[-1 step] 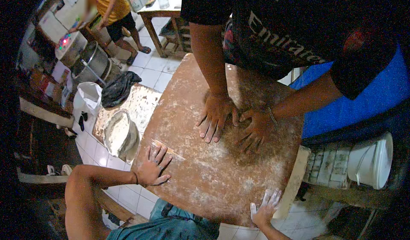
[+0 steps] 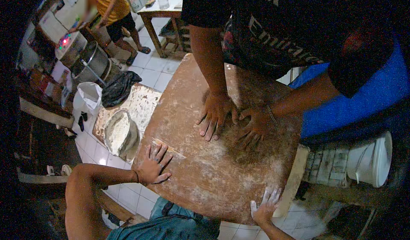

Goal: The person prepares doughnut shapes by dusting small dough rounds with flour and punching holes in their centers by hand on a wooden board.

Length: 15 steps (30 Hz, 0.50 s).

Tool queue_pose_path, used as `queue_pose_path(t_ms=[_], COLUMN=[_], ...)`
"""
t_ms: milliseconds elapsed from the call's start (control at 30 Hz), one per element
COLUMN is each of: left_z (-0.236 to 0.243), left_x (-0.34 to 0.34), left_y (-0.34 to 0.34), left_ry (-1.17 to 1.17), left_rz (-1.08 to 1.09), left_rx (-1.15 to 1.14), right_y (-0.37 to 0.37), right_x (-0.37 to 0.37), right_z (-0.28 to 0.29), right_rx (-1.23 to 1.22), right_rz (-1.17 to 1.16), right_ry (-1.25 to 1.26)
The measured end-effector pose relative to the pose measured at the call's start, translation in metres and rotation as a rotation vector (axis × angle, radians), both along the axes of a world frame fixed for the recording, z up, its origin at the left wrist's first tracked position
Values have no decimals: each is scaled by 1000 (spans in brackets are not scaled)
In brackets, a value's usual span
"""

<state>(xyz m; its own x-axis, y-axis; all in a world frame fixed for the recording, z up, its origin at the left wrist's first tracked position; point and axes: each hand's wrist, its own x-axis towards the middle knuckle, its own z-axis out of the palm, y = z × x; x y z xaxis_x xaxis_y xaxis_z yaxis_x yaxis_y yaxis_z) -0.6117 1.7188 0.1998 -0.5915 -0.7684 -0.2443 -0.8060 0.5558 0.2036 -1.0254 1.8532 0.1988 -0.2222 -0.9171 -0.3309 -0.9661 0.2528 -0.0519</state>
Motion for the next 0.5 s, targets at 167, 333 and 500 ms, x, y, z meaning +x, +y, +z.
queue_pose_path(t_ms=[167, 333, 500], left_z=[9, 1, -1], left_x=[-2, -14, -73], left_y=[7, 22, 57], left_ry=[10, 64, 163], left_rz=[18, -55, -384], left_rx=[-82, -104, -14], right_y=[-13, -3, -17], right_x=[-1, 13, 108], right_z=[10, 4, 14], right_rx=[-138, -128, -42], right_rz=[26, 101, 492], right_ry=[-38, 142, -120])
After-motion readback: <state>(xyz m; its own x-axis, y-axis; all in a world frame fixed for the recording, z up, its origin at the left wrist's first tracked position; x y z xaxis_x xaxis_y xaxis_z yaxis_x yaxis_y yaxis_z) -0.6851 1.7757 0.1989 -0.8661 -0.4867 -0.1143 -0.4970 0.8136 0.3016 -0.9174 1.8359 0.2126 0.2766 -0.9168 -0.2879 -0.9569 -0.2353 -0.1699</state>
